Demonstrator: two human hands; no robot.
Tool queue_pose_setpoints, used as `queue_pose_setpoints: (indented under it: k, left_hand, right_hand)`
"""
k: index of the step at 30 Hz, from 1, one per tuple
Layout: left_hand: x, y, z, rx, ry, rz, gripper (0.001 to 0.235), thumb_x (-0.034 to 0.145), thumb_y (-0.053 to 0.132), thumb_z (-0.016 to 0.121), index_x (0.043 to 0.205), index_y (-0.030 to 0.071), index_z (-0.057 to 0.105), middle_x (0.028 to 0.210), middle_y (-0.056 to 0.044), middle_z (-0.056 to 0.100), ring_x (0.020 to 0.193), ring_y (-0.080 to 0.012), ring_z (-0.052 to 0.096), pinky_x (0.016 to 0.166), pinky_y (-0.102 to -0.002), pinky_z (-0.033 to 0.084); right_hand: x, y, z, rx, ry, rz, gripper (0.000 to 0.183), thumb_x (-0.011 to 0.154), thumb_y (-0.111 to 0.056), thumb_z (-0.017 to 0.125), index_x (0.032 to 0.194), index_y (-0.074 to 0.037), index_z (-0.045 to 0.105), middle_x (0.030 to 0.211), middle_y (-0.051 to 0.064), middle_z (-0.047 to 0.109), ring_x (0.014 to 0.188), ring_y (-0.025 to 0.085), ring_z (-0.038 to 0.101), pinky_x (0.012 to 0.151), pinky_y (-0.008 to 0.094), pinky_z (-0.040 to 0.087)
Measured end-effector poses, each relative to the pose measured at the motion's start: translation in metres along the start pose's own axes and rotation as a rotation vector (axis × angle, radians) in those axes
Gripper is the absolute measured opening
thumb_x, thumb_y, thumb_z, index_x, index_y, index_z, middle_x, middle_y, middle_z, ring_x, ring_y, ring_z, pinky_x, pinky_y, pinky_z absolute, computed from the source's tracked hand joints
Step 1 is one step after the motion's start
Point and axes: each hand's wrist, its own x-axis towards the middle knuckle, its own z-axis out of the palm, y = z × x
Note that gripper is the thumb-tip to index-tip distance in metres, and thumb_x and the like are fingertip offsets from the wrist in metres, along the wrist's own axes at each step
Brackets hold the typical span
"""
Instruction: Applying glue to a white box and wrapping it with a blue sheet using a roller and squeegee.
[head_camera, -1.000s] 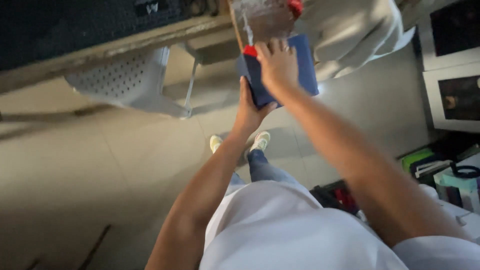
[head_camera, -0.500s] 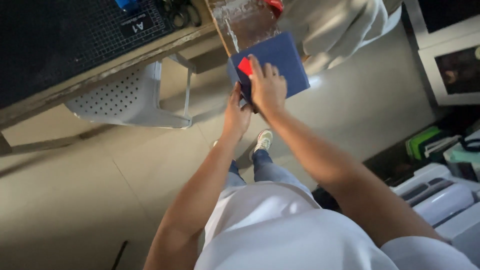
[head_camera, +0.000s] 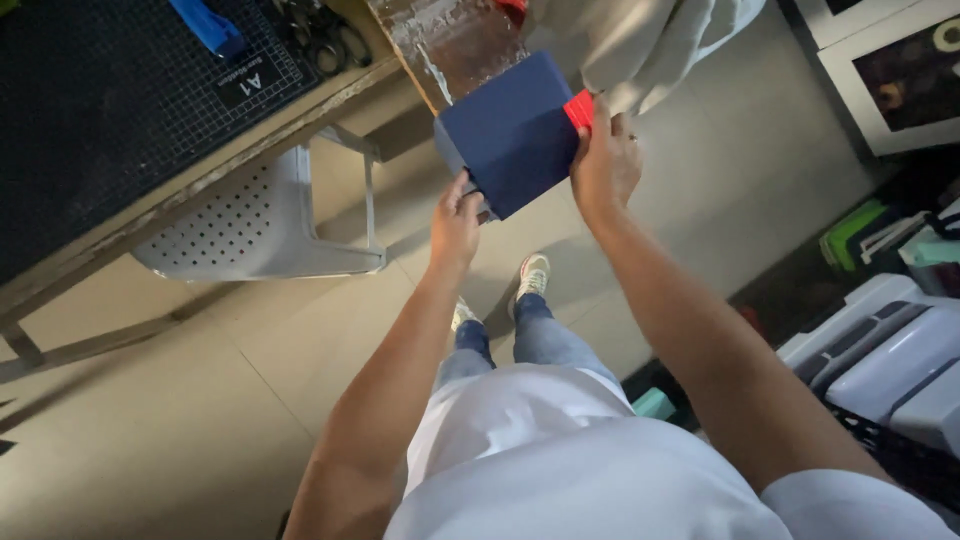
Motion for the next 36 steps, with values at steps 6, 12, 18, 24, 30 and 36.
queue_pose_setpoints:
  k: [6, 12, 18, 24, 30, 36]
  left_hand:
    - [0.001, 0.007, -0.007, 0.096, -0.044, -0.026, 0.050, 0.100, 0.017, 0.064, 0.147, 0.005, 0.054, 0.151, -0.029, 0.043, 0.127, -0.0479, 0.059, 0.089, -0.054, 0.065]
    - [-0.020, 0.042, 0.001, 0.230, -0.064, -0.106, 0.054, 0.103, 0.027, 0.062, 0.152, 0.011, 0.049, 0.158, -0.022, 0.038, 0.139, -0.0415, 0.049, 0.101, -0.046, 0.063]
    - [-0.015, 0.041, 0.002, 0.199, -0.039, -0.115, 0.055, 0.100, 0.026, 0.063, 0.151, 0.008, 0.051, 0.159, -0.026, 0.039, 0.137, -0.0436, 0.052, 0.098, -0.048, 0.062]
    - [-0.024, 0.055, 0.005, 0.234, -0.080, -0.078, 0.061, 0.100, 0.028, 0.063, 0.153, 0.005, 0.045, 0.160, -0.030, 0.033, 0.141, -0.0481, 0.044, 0.105, -0.051, 0.059]
    - [-0.017, 0.048, 0.008, 0.296, -0.079, -0.058, 0.065, 0.099, 0.032, 0.066, 0.154, 0.005, 0.045, 0.160, -0.027, 0.035, 0.139, -0.0434, 0.049, 0.102, -0.047, 0.060]
    - [-0.012, 0.032, 0.003, 0.451, -0.071, 0.016, 0.070, 0.099, 0.040, 0.062, 0.155, 0.002, 0.041, 0.157, -0.030, 0.033, 0.141, -0.0452, 0.045, 0.111, -0.045, 0.056]
  right_hand:
    - [-0.074, -0.055, -0.016, 0.060, 0.329, -0.401, 0.047, 0.099, -0.033, 0.062, 0.145, -0.028, 0.058, 0.091, 0.000, 0.050, 0.081, 0.024, 0.056, 0.065, 0.035, 0.048]
    - [-0.033, -0.006, 0.002, -0.070, 0.421, -0.208, 0.051, 0.094, -0.031, 0.069, 0.144, -0.024, 0.058, 0.096, 0.003, 0.057, 0.080, 0.029, 0.062, 0.063, 0.043, 0.053]
    - [-0.065, -0.030, 0.003, -0.047, 0.288, -0.351, 0.067, 0.083, -0.017, 0.067, 0.148, -0.030, 0.055, 0.106, 0.008, 0.060, 0.089, 0.030, 0.063, 0.072, 0.041, 0.050]
    - [-0.034, 0.006, 0.004, -0.057, 0.173, -0.031, 0.069, 0.083, -0.006, 0.073, 0.149, -0.015, 0.055, 0.128, 0.020, 0.067, 0.116, 0.043, 0.063, 0.089, 0.053, 0.055]
    - [-0.046, -0.010, -0.011, -0.052, 0.397, -0.381, 0.075, 0.082, -0.003, 0.055, 0.150, -0.034, 0.053, 0.106, 0.006, 0.065, 0.082, 0.026, 0.062, 0.070, 0.039, 0.050]
    - [-0.040, -0.009, -0.007, -0.099, 0.083, 0.005, 0.053, 0.090, -0.012, 0.071, 0.141, -0.026, 0.062, 0.122, 0.012, 0.064, 0.102, 0.035, 0.067, 0.077, 0.049, 0.057]
